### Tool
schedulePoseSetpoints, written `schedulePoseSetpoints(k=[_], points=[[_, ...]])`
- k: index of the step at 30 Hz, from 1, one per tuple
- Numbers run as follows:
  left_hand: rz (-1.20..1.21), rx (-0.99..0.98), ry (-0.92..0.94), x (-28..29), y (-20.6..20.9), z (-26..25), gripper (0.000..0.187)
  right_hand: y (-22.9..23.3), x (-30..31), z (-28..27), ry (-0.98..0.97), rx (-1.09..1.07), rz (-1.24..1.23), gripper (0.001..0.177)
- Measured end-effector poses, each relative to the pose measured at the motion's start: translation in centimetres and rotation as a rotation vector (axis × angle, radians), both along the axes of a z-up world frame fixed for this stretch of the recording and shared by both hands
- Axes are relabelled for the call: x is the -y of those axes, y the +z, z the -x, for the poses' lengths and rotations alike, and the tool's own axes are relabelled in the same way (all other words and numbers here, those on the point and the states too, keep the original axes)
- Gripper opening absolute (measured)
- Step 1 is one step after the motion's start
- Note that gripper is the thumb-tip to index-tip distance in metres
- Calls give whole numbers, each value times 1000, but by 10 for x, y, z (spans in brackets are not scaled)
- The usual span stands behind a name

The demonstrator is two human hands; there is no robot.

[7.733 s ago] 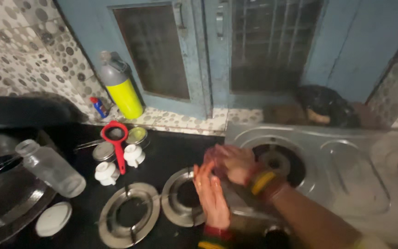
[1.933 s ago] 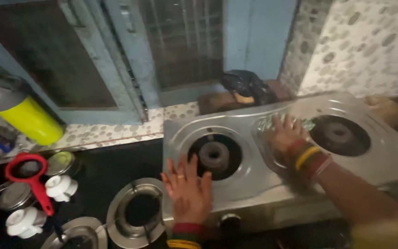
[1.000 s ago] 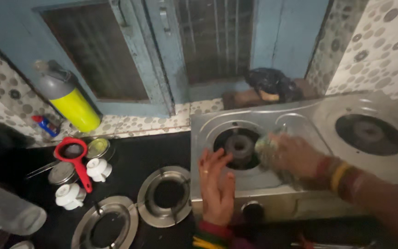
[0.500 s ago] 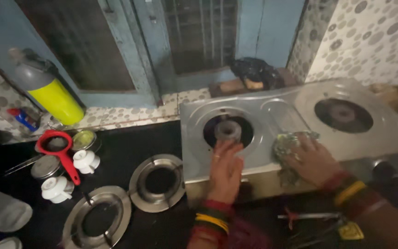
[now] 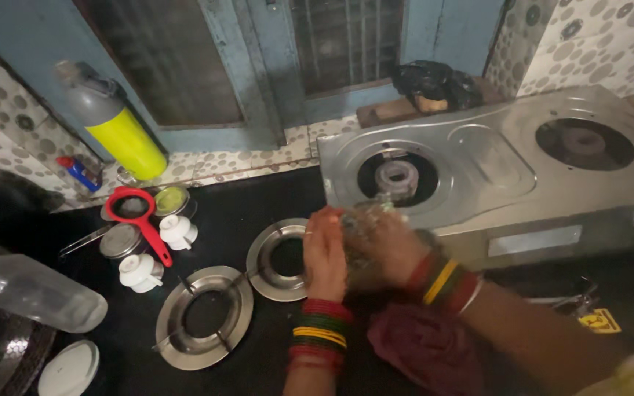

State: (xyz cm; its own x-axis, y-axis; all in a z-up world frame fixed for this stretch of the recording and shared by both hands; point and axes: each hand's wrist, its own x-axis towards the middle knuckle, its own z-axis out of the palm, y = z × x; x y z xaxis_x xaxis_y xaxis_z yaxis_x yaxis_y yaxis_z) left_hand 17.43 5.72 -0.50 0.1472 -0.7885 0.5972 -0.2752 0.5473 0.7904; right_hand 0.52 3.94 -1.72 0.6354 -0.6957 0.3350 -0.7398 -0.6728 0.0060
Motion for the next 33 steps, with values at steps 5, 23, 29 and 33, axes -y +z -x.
schedulePoseSetpoints(k=[5,23,29,33], points=[[63,116,110,-16,-2,2,32,-55,-48,-16,206,-207,98,47],[-33,1240,-297,-72,-155,120,12,-30,-53,244,235,-413,-24,53],[-244,767,-292,-54,-151,141,22,-47,-85,306,-327,57,96,75],[-34,947,-513,-77,-107,184,23,-68,-85,311,-691,600,42,86]])
